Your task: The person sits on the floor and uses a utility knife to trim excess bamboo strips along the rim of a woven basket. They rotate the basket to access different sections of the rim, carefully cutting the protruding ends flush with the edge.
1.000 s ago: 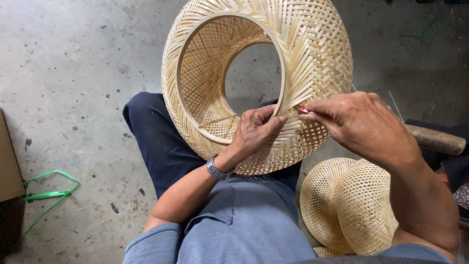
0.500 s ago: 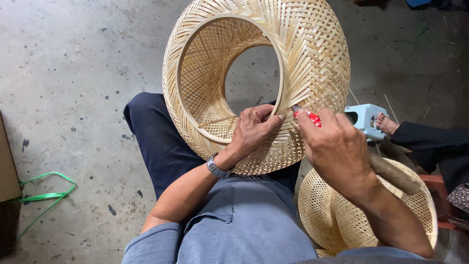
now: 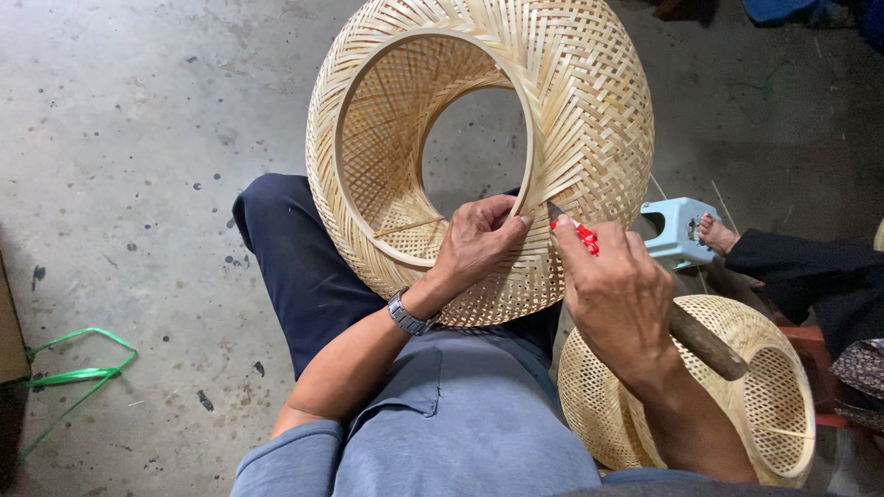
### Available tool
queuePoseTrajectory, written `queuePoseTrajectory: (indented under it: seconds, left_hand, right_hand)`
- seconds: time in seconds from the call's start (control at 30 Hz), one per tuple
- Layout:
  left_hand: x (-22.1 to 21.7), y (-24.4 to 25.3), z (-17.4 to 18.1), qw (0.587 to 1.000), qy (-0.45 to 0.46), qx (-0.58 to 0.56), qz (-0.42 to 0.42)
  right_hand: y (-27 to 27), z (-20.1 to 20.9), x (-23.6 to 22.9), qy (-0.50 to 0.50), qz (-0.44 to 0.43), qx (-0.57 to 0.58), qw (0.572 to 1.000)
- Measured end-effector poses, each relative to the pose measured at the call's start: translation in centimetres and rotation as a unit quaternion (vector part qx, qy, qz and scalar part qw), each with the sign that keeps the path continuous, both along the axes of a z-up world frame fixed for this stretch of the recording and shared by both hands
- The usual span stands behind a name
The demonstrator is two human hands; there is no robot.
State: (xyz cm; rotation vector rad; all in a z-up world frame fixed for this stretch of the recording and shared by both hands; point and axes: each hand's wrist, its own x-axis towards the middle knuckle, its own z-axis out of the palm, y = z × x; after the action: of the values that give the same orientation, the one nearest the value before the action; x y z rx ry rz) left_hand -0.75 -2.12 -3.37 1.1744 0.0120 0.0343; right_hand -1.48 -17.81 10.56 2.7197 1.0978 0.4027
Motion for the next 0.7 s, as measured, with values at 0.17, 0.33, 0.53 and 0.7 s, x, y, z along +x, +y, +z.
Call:
queuePoseTrajectory:
  seconds: [0.17, 0.33, 0.53, 0.7]
  left_hand:
    - [-0.1, 0.3, 0.4, 0.998, -0.006, 0.057, 0.010]
    - [-0.3, 0.5, 1.2, 0.997, 0.023, 0.078, 0.006]
    - [-0.3, 0.1, 1.3, 0.994, -0.010, 0.107, 0.033]
    - [-0.4, 0.2, 1.4, 0.992, -0.001, 0.119, 0.044]
  right_hand:
    - [-0.2, 1.0, 0.3, 0.042, 0.028, 0.030, 0.998]
    - [0.0, 0.5, 0.6, 0.040, 0.041, -0.028, 0.998]
    - [1.2, 1.2, -0.2, -0.030, 0.036, -0.135, 0.990]
    - [3.2, 1.2, -1.2, -0.113, 0.017, -0.258, 0.960]
